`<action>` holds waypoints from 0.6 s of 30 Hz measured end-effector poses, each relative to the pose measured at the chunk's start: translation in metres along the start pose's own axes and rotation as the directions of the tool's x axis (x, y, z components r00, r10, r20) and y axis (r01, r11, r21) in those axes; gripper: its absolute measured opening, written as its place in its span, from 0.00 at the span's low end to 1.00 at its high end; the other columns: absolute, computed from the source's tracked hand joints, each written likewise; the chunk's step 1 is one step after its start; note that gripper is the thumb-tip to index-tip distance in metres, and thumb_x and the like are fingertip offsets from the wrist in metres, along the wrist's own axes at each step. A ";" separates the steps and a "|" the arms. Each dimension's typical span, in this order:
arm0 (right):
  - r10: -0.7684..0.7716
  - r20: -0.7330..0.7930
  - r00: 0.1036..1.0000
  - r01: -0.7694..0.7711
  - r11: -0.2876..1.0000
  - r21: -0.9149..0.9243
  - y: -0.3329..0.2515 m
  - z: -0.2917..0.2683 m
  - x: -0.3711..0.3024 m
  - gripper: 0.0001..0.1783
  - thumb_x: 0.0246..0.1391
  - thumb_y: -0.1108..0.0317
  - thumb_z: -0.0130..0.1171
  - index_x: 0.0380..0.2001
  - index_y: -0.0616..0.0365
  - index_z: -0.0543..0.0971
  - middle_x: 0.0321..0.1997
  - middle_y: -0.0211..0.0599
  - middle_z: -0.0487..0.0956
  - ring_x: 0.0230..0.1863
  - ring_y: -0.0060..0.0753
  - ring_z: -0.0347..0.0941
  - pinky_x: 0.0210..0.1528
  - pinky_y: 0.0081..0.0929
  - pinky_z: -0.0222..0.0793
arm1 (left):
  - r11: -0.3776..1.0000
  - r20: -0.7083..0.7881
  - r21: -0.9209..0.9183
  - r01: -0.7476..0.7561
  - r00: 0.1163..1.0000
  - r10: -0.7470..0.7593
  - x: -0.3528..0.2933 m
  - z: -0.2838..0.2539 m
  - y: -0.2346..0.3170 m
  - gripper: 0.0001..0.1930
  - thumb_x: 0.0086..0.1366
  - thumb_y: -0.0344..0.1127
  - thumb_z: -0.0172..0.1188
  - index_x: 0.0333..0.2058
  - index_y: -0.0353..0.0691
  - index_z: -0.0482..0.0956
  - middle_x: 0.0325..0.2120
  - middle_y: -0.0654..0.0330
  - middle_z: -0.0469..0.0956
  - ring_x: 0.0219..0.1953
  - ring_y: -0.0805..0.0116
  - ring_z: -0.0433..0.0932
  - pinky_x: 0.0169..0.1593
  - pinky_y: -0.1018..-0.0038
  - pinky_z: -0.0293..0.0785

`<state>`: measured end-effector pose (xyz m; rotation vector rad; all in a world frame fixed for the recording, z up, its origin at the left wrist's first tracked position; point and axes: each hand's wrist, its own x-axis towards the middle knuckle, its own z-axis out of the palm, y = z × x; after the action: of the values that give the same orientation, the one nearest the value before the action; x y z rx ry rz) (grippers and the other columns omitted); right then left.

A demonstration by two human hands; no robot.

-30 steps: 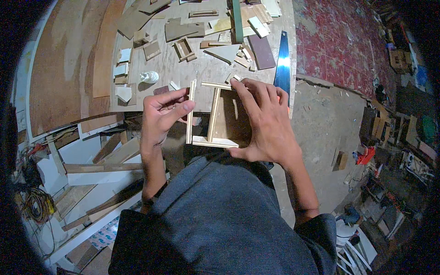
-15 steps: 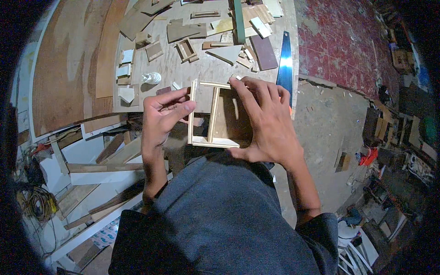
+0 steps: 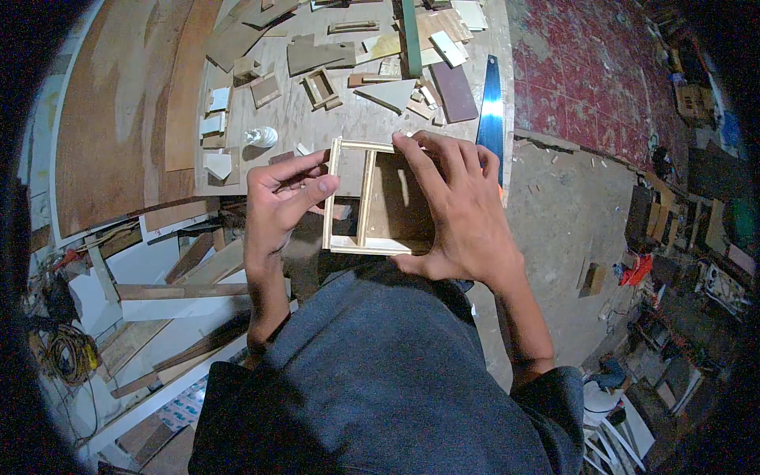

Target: Assembling a small wooden box or structure from scrap wood pieces in a workshop.

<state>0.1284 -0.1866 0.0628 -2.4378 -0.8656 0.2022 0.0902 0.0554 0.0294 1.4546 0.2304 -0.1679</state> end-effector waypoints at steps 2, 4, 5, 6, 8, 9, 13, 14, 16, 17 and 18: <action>0.001 0.003 1.000 -0.001 1.000 -0.002 0.000 0.000 0.000 0.68 0.12 0.51 0.75 0.66 0.52 0.61 0.59 0.44 0.67 0.61 0.47 0.61 0.64 0.49 0.51 | 1.000 -0.001 0.008 -0.007 1.000 0.007 -0.001 0.001 0.003 0.20 0.59 0.26 0.69 0.49 0.23 0.77 0.35 0.53 0.83 0.35 0.77 0.79 0.40 0.82 0.76; -0.005 -0.012 1.000 0.005 1.000 0.004 0.000 0.001 0.000 0.68 0.12 0.51 0.75 0.66 0.52 0.61 0.59 0.44 0.67 0.61 0.47 0.61 0.64 0.50 0.51 | 0.998 -0.004 0.044 -0.041 0.999 0.041 -0.002 0.002 0.005 0.21 0.58 0.26 0.69 0.49 0.23 0.78 0.36 0.52 0.82 0.35 0.77 0.79 0.40 0.82 0.77; -0.009 -0.012 1.000 0.009 1.000 0.004 0.001 0.002 0.000 0.68 0.12 0.51 0.75 0.66 0.52 0.61 0.59 0.44 0.67 0.61 0.47 0.61 0.64 0.50 0.51 | 0.998 -0.007 0.044 -0.042 0.999 0.043 -0.003 0.002 0.004 0.21 0.58 0.26 0.69 0.49 0.23 0.78 0.36 0.52 0.82 0.35 0.77 0.79 0.40 0.82 0.77; -0.013 -0.026 1.000 0.013 1.000 0.014 0.001 0.004 -0.001 0.67 0.13 0.51 0.75 0.66 0.52 0.61 0.59 0.44 0.67 0.61 0.48 0.61 0.64 0.50 0.51 | 0.999 -0.014 0.020 -0.051 0.999 0.051 -0.003 0.002 0.004 0.21 0.58 0.27 0.70 0.49 0.23 0.78 0.36 0.52 0.82 0.34 0.77 0.78 0.40 0.83 0.77; -0.018 -0.038 0.999 0.019 1.000 0.025 0.001 0.005 -0.001 0.67 0.13 0.51 0.75 0.66 0.52 0.61 0.59 0.44 0.67 0.61 0.48 0.61 0.64 0.50 0.51 | 0.998 -0.024 -0.005 -0.059 0.998 0.059 -0.006 0.004 0.005 0.21 0.57 0.27 0.70 0.49 0.23 0.78 0.37 0.52 0.81 0.34 0.77 0.78 0.39 0.83 0.77; -0.020 -0.045 0.999 0.022 0.999 0.027 0.001 0.006 -0.002 0.67 0.13 0.51 0.75 0.66 0.52 0.61 0.59 0.45 0.67 0.61 0.48 0.62 0.63 0.49 0.51 | 0.998 -0.030 0.023 -0.064 0.997 0.064 -0.007 0.005 0.007 0.22 0.57 0.27 0.71 0.48 0.23 0.78 0.36 0.53 0.80 0.34 0.77 0.78 0.38 0.84 0.77; -0.031 -0.056 0.998 0.033 0.999 0.029 0.001 0.006 -0.002 0.66 0.15 0.50 0.75 0.67 0.52 0.61 0.59 0.45 0.67 0.61 0.48 0.62 0.63 0.49 0.51 | 0.993 -0.035 0.060 -0.097 0.994 0.099 -0.009 0.006 0.009 0.23 0.57 0.28 0.71 0.49 0.23 0.77 0.35 0.55 0.79 0.33 0.78 0.77 0.36 0.85 0.78; -0.030 -0.052 0.998 0.032 0.999 0.028 0.002 0.006 -0.002 0.66 0.15 0.50 0.75 0.67 0.52 0.61 0.59 0.45 0.67 0.61 0.48 0.62 0.63 0.49 0.51 | 0.994 -0.036 0.057 -0.095 0.995 0.097 -0.008 0.006 0.009 0.23 0.57 0.28 0.71 0.49 0.23 0.77 0.35 0.55 0.79 0.33 0.78 0.77 0.36 0.85 0.78; -0.035 -0.071 0.997 0.037 0.999 0.017 0.002 0.006 -0.003 0.66 0.15 0.48 0.74 0.67 0.51 0.62 0.59 0.45 0.67 0.61 0.49 0.62 0.63 0.49 0.52 | 0.994 -0.030 0.050 -0.095 0.995 0.097 -0.008 0.007 0.009 0.22 0.57 0.28 0.71 0.48 0.23 0.78 0.35 0.55 0.79 0.33 0.79 0.77 0.35 0.86 0.77; -0.035 -0.070 0.997 0.037 0.999 0.015 0.002 0.006 -0.004 0.66 0.15 0.48 0.74 0.67 0.51 0.62 0.59 0.45 0.67 0.61 0.49 0.62 0.63 0.49 0.52 | 0.994 -0.030 0.047 -0.096 0.995 0.097 -0.008 0.007 0.009 0.22 0.57 0.28 0.71 0.48 0.23 0.78 0.35 0.55 0.79 0.33 0.79 0.77 0.35 0.86 0.77; -0.029 -0.072 0.997 0.030 0.999 0.019 0.002 0.006 -0.005 0.66 0.15 0.47 0.74 0.67 0.51 0.62 0.59 0.45 0.67 0.60 0.50 0.62 0.63 0.49 0.52 | 0.992 -0.022 0.060 -0.107 0.994 0.108 -0.008 0.007 0.009 0.22 0.57 0.28 0.71 0.48 0.23 0.78 0.35 0.55 0.79 0.33 0.79 0.77 0.35 0.86 0.77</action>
<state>0.1240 -0.1882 0.0567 -2.3970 -0.8635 0.1111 0.0855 0.0491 0.0408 1.5248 0.1679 -0.0696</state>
